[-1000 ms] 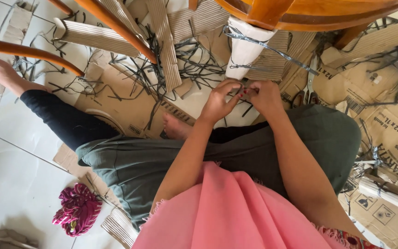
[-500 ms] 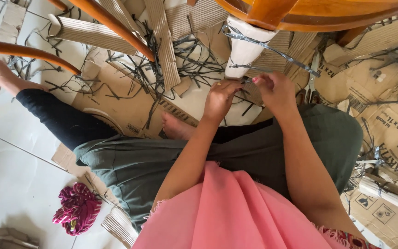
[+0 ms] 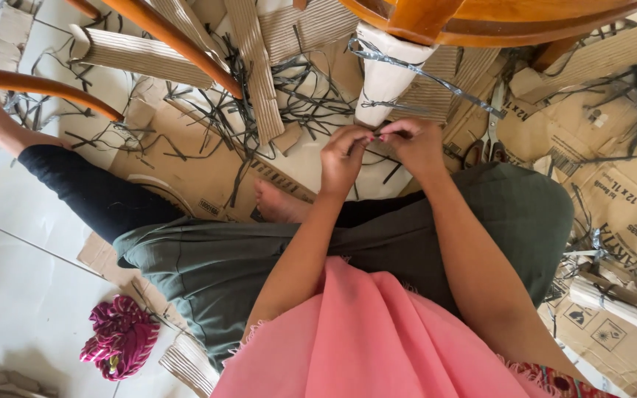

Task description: Wrapping a wooden chair leg with protective cardboard and securing it with twisted wire.

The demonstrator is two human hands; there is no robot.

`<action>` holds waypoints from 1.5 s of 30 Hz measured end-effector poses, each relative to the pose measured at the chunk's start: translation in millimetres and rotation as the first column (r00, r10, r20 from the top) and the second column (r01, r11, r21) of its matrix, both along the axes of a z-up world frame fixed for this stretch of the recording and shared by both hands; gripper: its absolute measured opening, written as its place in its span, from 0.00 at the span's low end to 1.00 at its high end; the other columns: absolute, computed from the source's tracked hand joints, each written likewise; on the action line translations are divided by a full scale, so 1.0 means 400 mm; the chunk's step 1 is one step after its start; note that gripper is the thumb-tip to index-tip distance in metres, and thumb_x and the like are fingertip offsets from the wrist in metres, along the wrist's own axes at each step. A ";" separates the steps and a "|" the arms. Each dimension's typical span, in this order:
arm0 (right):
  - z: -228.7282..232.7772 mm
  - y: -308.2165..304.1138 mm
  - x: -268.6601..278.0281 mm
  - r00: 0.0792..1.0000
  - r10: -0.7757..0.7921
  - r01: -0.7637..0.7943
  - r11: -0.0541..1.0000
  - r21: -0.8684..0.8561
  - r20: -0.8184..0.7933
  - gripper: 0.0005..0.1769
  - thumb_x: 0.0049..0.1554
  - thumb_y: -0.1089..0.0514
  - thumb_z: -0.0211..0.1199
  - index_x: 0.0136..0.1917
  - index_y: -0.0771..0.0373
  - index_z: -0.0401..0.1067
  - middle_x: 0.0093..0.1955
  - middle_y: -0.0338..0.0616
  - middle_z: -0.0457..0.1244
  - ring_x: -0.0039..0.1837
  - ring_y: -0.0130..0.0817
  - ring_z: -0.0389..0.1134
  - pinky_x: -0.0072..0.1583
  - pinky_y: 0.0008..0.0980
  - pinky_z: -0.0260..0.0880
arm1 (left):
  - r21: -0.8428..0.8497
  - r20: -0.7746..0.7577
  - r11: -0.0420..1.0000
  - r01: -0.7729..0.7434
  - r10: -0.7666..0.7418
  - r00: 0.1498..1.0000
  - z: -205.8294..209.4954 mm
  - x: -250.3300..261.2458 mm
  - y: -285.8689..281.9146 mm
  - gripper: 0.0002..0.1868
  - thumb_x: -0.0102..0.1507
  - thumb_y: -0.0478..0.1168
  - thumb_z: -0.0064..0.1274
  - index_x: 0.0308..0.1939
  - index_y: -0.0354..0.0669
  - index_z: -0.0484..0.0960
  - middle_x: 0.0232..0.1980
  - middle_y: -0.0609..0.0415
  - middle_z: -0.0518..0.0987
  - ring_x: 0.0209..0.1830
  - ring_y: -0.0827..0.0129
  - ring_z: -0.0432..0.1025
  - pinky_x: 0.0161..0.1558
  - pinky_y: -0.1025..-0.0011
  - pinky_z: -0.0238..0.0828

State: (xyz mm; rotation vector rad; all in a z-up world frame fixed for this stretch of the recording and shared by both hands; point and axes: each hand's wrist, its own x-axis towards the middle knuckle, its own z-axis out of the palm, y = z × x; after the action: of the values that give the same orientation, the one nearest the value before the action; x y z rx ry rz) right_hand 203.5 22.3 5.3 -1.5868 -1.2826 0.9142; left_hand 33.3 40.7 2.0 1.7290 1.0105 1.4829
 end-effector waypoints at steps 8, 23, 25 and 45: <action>-0.023 -0.002 -0.022 0.962 0.092 -0.192 0.898 0.397 0.258 0.10 0.63 0.70 0.64 0.51 0.58 0.82 0.40 0.45 0.68 0.43 0.45 0.70 0.49 0.39 0.70 | -0.400 0.236 0.903 -0.155 0.265 0.935 -0.050 0.036 -0.008 0.03 0.65 0.32 0.61 0.42 0.38 0.85 0.39 0.49 0.81 0.31 0.63 0.82 0.33 0.71 0.79; 0.045 -0.005 -0.085 0.827 -0.006 -0.368 0.750 0.549 0.562 0.12 0.62 0.75 0.56 0.50 0.63 0.77 0.42 0.47 0.59 0.40 0.48 0.63 0.42 0.40 0.66 | -0.474 -0.044 0.862 -0.181 0.182 0.982 -0.011 0.001 0.032 0.03 0.68 0.36 0.55 0.43 0.41 0.81 0.37 0.47 0.83 0.27 0.56 0.82 0.33 0.64 0.82; 0.060 -0.006 -0.092 0.821 -0.021 -0.369 0.743 0.558 0.571 0.10 0.62 0.75 0.57 0.49 0.65 0.76 0.41 0.48 0.57 0.39 0.49 0.62 0.41 0.40 0.65 | -0.454 -0.089 0.871 -0.186 0.163 0.983 -0.009 -0.001 0.032 0.03 0.68 0.37 0.55 0.43 0.42 0.80 0.37 0.47 0.83 0.28 0.55 0.82 0.33 0.64 0.82; -0.041 -0.002 -0.068 0.783 -0.042 -0.308 0.840 0.446 0.621 0.09 0.62 0.71 0.56 0.45 0.59 0.72 0.37 0.37 0.51 0.36 0.41 0.57 0.40 0.36 0.63 | -0.394 -0.034 0.919 0.032 -0.049 0.998 -0.020 -0.020 0.000 0.19 0.60 0.32 0.59 0.50 0.43 0.68 0.39 0.48 0.80 0.26 0.70 0.73 0.31 0.72 0.68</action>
State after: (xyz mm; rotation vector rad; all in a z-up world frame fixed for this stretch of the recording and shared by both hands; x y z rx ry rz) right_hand 176.3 21.4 -10.9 -1.3742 -1.9282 0.0480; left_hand 25.3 40.6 -5.9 1.4854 1.1950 1.1241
